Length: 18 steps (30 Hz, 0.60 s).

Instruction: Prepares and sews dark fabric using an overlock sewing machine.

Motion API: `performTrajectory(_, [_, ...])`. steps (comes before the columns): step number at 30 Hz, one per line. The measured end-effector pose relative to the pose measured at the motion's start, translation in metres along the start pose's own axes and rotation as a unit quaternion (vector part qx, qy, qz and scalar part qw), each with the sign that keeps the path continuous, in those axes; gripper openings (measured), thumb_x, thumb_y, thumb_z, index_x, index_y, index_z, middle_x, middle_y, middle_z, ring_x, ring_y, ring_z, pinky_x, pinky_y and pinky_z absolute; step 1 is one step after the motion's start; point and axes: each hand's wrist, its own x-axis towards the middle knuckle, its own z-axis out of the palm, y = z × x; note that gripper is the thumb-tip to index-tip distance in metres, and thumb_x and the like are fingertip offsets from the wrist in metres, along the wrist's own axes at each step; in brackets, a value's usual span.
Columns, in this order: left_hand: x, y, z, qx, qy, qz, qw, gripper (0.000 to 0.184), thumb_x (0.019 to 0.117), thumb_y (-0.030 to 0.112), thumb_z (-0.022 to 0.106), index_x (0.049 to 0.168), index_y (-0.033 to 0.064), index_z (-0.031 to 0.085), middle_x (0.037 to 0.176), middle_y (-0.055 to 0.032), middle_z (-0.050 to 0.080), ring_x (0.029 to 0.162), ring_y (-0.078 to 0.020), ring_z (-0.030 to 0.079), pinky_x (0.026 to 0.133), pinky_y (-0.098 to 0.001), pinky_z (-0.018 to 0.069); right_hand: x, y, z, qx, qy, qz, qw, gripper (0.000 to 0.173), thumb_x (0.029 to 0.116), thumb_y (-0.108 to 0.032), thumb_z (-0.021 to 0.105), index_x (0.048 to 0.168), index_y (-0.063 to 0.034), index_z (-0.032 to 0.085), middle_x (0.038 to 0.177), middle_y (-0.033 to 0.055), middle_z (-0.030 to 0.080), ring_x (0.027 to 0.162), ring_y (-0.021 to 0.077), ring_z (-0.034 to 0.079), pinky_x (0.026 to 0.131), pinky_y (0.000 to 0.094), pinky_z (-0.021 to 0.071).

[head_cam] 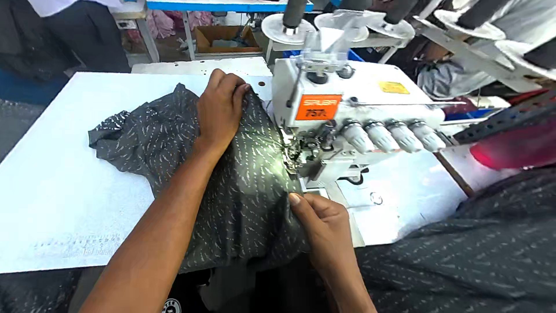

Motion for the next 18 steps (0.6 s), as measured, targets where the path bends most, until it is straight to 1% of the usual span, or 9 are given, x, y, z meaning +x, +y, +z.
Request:
performTrajectory(2, [-0.006, -0.004, 0.000, -0.015, 0.022, 0.004, 1.000, 0.023, 0.1027, 0.028, 0.061, 0.104, 0.0101, 0.075, 0.094, -0.0085, 0.062, 0.080, -0.0210, 0.063, 0.066, -0.0381, 0.0525, -0.002, 0.000, 0.002, 0.007, 0.011, -0.003, 1.000, 0.030, 0.0954, -0.022, 0.071, 0.069, -0.0076, 0.068, 0.057, 0.0033, 0.058, 0.048, 0.0086, 0.053, 0.044, 0.0225, 0.0455])
performTrajectory(7, [-0.011, -0.013, 0.004, -0.056, 0.060, 0.028, 0.996, 0.023, 0.1030, 0.027, 0.061, 0.104, 0.0085, 0.075, 0.092, -0.0097, 0.061, 0.076, -0.0204, 0.062, 0.063, -0.0354, 0.0510, -0.003, 0.003, 0.002, 0.022, 0.009, -0.028, 0.999, 0.028, 0.0954, -0.022, 0.073, 0.071, -0.0079, 0.071, 0.059, 0.0012, 0.061, 0.051, 0.0042, 0.058, 0.048, 0.0197, 0.0502])
performTrajectory(11, [-0.010, -0.020, 0.005, -0.066, 0.081, 0.059, 0.993, 0.022, 0.1026, 0.026, 0.063, 0.104, 0.0082, 0.076, 0.091, -0.0101, 0.061, 0.075, -0.0201, 0.061, 0.062, -0.0343, 0.0492, -0.003, 0.001, 0.003, 0.012, 0.013, -0.025, 1.000, 0.030, 0.0960, -0.022, 0.072, 0.070, -0.0081, 0.069, 0.058, -0.0001, 0.059, 0.050, 0.0027, 0.055, 0.047, 0.0186, 0.0482])
performTrajectory(14, [-0.008, -0.025, 0.008, -0.062, 0.084, 0.074, 0.992, 0.021, 0.1018, 0.026, 0.064, 0.102, 0.0087, 0.076, 0.089, -0.0096, 0.061, 0.074, -0.0200, 0.061, 0.061, -0.0338, 0.0487, -0.003, 0.002, 0.002, 0.011, 0.008, -0.029, 0.999, 0.031, 0.0960, -0.023, 0.073, 0.069, -0.0073, 0.069, 0.058, 0.0004, 0.059, 0.050, 0.0033, 0.055, 0.047, 0.0190, 0.0478])
performTrajectory(15, [-0.005, -0.026, 0.009, -0.060, 0.073, 0.077, 0.992, 0.021, 0.1018, 0.027, 0.064, 0.102, 0.0093, 0.076, 0.089, -0.0093, 0.061, 0.074, -0.0200, 0.061, 0.061, -0.0340, 0.0489, -0.002, 0.002, 0.002, 0.009, 0.008, -0.030, 0.999, 0.032, 0.0958, -0.023, 0.073, 0.069, -0.0074, 0.069, 0.057, 0.0007, 0.059, 0.049, 0.0037, 0.054, 0.047, 0.0193, 0.0476])
performTrajectory(16, [-0.002, -0.028, 0.010, -0.061, 0.046, 0.073, 0.994, 0.022, 0.1019, 0.028, 0.063, 0.101, 0.0098, 0.076, 0.089, -0.0091, 0.061, 0.075, -0.0206, 0.062, 0.062, -0.0354, 0.0495, -0.002, 0.003, 0.002, 0.004, 0.011, -0.028, 1.000, 0.032, 0.0954, -0.024, 0.073, 0.068, -0.0078, 0.068, 0.057, 0.0009, 0.058, 0.049, 0.0040, 0.053, 0.046, 0.0196, 0.0468])
performTrajectory(17, [0.003, -0.030, 0.008, -0.062, -0.006, 0.057, 0.996, 0.024, 0.1016, 0.030, 0.063, 0.102, 0.0101, 0.076, 0.091, -0.0096, 0.062, 0.078, -0.0223, 0.063, 0.066, -0.0384, 0.0515, -0.002, 0.003, 0.002, -0.004, 0.015, -0.025, 1.000, 0.033, 0.0949, -0.024, 0.073, 0.067, -0.0082, 0.067, 0.056, 0.0007, 0.057, 0.048, 0.0043, 0.052, 0.045, 0.0199, 0.0456])
performTrajectory(18, [0.008, -0.029, 0.003, -0.063, -0.075, 0.031, 0.995, 0.025, 0.1007, 0.031, 0.063, 0.106, 0.0087, 0.074, 0.097, -0.0124, 0.063, 0.085, -0.0267, 0.064, 0.073, -0.0443, 0.0537, -0.004, 0.003, 0.002, -0.008, 0.017, -0.022, 1.000, 0.032, 0.0950, -0.024, 0.073, 0.068, -0.0080, 0.067, 0.056, 0.0012, 0.057, 0.048, 0.0050, 0.053, 0.045, 0.0205, 0.0459])
